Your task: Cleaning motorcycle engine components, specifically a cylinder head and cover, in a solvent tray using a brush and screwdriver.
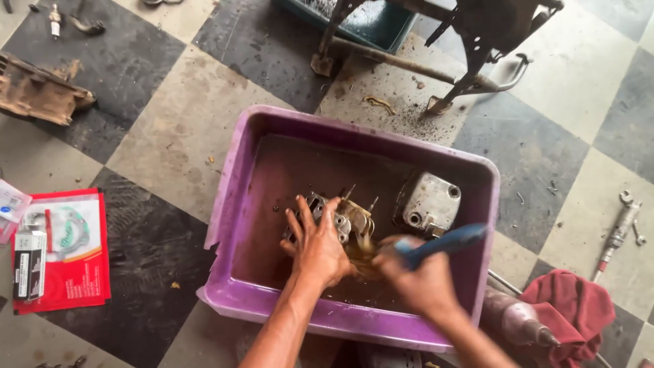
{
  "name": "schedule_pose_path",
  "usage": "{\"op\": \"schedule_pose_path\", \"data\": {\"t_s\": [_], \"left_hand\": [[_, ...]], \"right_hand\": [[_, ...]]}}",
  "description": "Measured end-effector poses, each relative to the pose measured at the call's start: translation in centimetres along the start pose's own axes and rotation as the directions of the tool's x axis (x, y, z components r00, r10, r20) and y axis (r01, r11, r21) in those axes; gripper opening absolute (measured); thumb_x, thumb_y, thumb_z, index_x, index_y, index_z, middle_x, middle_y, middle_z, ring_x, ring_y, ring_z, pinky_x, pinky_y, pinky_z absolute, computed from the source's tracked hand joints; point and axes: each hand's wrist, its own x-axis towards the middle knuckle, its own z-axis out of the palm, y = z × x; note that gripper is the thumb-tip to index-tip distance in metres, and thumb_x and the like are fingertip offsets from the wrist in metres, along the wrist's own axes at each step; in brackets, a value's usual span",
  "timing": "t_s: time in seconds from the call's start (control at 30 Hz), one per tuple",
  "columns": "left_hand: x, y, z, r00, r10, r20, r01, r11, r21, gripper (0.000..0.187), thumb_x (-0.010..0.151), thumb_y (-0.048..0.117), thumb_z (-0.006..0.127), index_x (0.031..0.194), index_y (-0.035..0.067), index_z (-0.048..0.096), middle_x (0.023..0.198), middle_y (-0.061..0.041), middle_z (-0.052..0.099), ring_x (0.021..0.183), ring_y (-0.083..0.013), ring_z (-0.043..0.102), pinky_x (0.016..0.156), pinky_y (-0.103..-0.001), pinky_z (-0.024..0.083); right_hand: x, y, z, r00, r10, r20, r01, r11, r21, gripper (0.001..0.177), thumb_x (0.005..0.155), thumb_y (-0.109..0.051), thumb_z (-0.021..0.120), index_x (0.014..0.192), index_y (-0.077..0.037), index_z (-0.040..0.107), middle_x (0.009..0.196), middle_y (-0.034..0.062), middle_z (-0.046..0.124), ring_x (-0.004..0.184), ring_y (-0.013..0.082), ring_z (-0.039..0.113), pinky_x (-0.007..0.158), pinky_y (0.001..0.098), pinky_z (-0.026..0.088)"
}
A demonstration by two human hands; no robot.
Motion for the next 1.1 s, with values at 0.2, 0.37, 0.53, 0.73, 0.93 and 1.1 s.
{"op": "schedule_pose_path", "data": {"t_s": [0.2,0.37,0.53,0.73,0.93,1.1], "left_hand": [[-0.6,1.1,-1.0,0.999,-0.023,0.043,0.021,0.999,0.044,0.146,0.036,0.036,0.108,0.152,0.039,0.020,0.165,-0.026,-0.021,0.152,-0.0504,-0.017,0.109,-0.083,0.015],[-0.6,1.4,-1.7,0.997,-0.035,0.070,0.032,0.999,0.043,0.145,0.033,0.041,0.106,0.152,0.041,0.023,0.167,-0.020,-0.017,0.154,-0.0456,-0.012,0.110,-0.083,0.017],[0.1,0.1,0.7,0.997,-0.008,-0.082,0.007,1.000,-0.021,0.117,0.048,0.062,0.092,0.148,0.040,0.037,0.168,-0.018,0.002,0.154,-0.0453,0.005,0.105,-0.084,0.024],[1.8,-2.5,0.4,0.973,-0.022,-0.228,-0.003,0.994,-0.107,0.081,0.071,0.062,0.080,0.143,0.039,0.049,0.164,-0.018,0.024,0.147,-0.0437,0.027,0.106,-0.076,0.031],[1.9,-2.6,0.1,0.987,-0.101,-0.122,0.006,0.794,-0.608,0.077,0.075,0.042,0.078,0.145,0.024,0.051,0.111,-0.013,0.076,0.094,-0.0308,0.073,0.086,-0.046,0.061],[2.3,-4.2,0.4,0.965,-0.017,-0.263,-0.134,0.827,-0.546,0.067,0.079,0.030,0.083,0.139,0.019,0.055,0.110,-0.003,0.073,0.097,-0.0174,0.071,0.087,-0.036,0.057]], "right_hand": [[0.5,-1.2,2.2,0.966,0.104,-0.238,-0.085,0.993,0.087,0.015,0.086,-0.015,0.074,0.098,-0.005,0.073,0.080,0.0074,0.072,0.071,0.0165,0.065,0.065,0.0335,0.054],[0.0,-0.6,-0.2,0.978,0.182,-0.098,-0.170,0.979,0.116,0.022,0.082,-0.018,0.077,0.098,-0.002,0.076,0.082,0.0097,0.076,0.075,0.0184,0.069,0.068,0.0348,0.056],[-2.0,5.2,4.1,0.960,-0.184,-0.210,0.022,0.800,-0.600,0.017,0.092,-0.014,0.063,0.107,-0.012,0.069,0.095,0.0051,0.064,0.082,0.0148,0.060,0.069,0.0261,0.049],[-0.8,2.4,1.6,0.975,-0.182,-0.128,0.209,0.947,0.245,0.017,0.090,-0.017,0.073,0.101,-0.004,0.073,0.087,0.0048,0.075,0.073,0.0163,0.072,0.063,0.0314,0.060],[0.2,0.5,2.5,0.979,0.020,-0.201,0.002,0.994,0.109,0.013,0.088,-0.013,0.076,0.097,-0.005,0.076,0.075,0.0063,0.071,0.059,0.0169,0.064,0.051,0.0307,0.052],[-1.1,5.4,-0.8,0.973,-0.223,0.051,0.228,0.963,-0.146,0.022,0.082,-0.009,0.076,0.104,-0.008,0.074,0.098,0.0110,0.078,0.072,0.0163,0.077,0.060,0.0285,0.060]]}}
